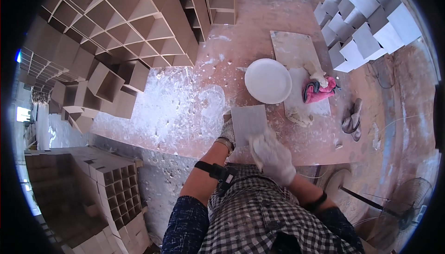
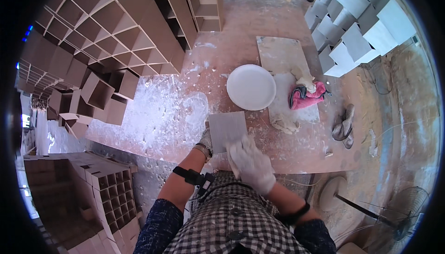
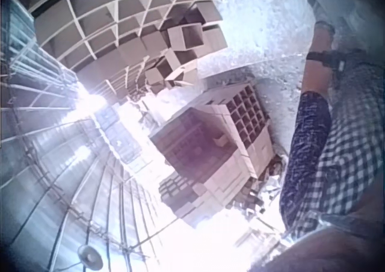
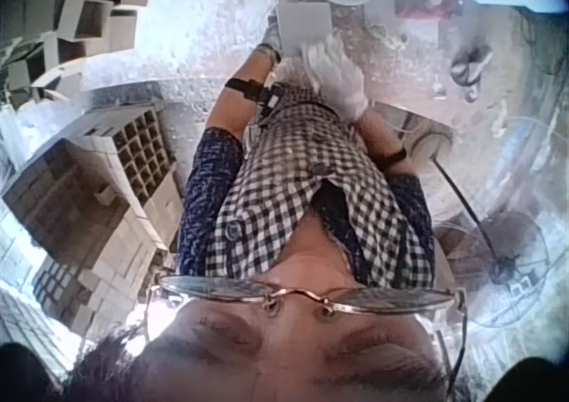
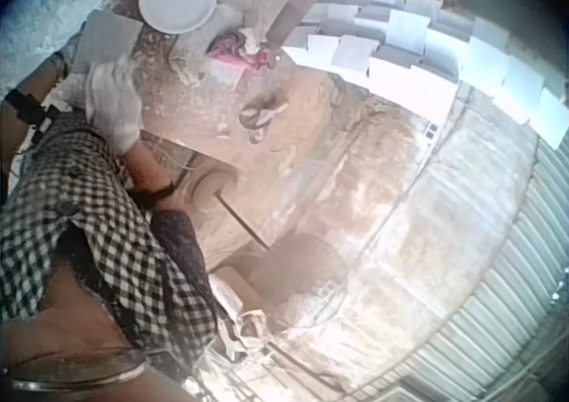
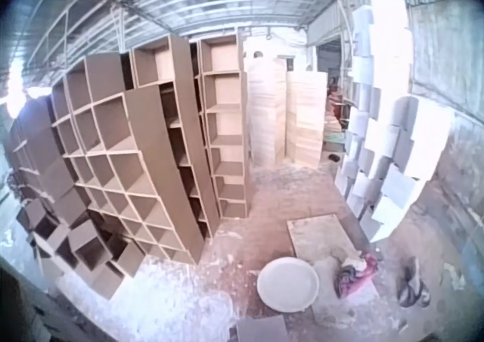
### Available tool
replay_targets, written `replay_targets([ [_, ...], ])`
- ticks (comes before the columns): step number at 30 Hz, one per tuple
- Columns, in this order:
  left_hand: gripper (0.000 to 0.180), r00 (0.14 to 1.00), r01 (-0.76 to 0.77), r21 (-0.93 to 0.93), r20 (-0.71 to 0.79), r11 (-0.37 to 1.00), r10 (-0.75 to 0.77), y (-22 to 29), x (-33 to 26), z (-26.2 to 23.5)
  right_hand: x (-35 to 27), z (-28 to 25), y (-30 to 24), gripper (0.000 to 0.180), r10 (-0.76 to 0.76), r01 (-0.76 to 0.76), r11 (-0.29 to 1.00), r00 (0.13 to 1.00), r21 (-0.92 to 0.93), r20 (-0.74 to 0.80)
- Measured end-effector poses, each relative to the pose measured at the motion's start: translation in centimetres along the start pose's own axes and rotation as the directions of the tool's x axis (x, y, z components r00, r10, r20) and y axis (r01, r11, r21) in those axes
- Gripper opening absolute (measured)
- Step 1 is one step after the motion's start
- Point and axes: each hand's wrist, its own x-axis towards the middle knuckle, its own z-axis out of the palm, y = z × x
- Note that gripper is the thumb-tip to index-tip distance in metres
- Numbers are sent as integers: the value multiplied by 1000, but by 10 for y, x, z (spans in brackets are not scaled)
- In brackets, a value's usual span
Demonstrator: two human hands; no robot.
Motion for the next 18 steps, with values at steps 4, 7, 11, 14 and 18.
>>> replay_targets([
  [4,25,987,138,-179,-55,974,-149,25,-13,42,-25,-24,2,21,123,-159,977,965,145,231],
  [7,46,994,59,193,80,980,-75,11,0,4,40,-47,19,34,-59,70,997,954,26,-295],
  [11,30,719,-600,721,296,347,628,13,10,48,80,-23,12,48,-112,79,976,981,-203,-157],
  [14,33,944,-320,562,127,762,303,12,8,30,28,4,-11,48,-40,41,999,992,4,-116],
  [18,38,983,-163,532,157,831,92,-4,11,-8,-36,-23,-22,39,-36,0,992,956,123,290],
])
